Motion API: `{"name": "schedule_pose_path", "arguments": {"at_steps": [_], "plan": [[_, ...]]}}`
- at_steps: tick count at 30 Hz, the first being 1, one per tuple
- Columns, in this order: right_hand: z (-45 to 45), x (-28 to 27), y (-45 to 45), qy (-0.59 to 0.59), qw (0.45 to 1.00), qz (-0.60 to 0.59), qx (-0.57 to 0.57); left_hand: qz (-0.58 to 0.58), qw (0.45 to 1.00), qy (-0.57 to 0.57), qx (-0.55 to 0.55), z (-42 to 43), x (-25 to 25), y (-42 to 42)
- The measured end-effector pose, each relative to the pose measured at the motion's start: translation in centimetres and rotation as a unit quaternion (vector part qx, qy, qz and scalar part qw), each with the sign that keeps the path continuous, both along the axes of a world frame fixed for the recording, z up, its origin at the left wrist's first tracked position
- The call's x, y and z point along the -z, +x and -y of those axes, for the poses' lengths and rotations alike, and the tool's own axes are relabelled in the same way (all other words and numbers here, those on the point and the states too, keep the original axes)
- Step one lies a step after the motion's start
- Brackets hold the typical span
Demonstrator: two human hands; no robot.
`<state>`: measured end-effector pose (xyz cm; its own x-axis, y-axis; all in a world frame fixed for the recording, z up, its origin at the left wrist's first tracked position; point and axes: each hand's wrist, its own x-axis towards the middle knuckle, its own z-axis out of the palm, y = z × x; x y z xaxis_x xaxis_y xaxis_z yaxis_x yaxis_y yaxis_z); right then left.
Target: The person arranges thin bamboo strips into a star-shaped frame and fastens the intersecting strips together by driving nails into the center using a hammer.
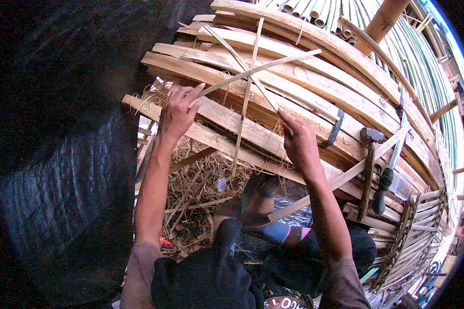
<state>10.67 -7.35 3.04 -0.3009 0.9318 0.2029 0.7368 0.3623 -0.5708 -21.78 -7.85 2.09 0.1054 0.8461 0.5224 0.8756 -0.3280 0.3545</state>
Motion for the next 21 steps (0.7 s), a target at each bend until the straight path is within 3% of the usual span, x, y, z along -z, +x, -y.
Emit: {"name": "schedule_pose_path", "arguments": {"at_steps": [4,8,11,13,21], "plan": [[0.2,-0.5,-0.3,0.003,1.000,0.002,-0.002,-0.075,0.997,0.019,0.008,-1.5,-2.0,2.4],[0.4,-0.8,-0.6,0.010,1.000,0.005,0.000,-0.033,0.999,0.028,0.032,-6.0,-2.2,5.6],[0.5,-0.7,-0.8,0.005,1.000,0.003,0.006,-0.083,0.996,0.029,0.009,-8.9,-1.7,7.5],[0.5,-0.5,-0.9,0.007,1.000,-0.001,0.009,-0.112,0.987,-0.111,-0.017,-9.8,-1.6,8.2],[0.5,-1.0,-0.8,0.022,0.999,0.038,-0.001,-0.062,0.988,-0.130,-0.056,-10.0,0.0,8.7]]}}
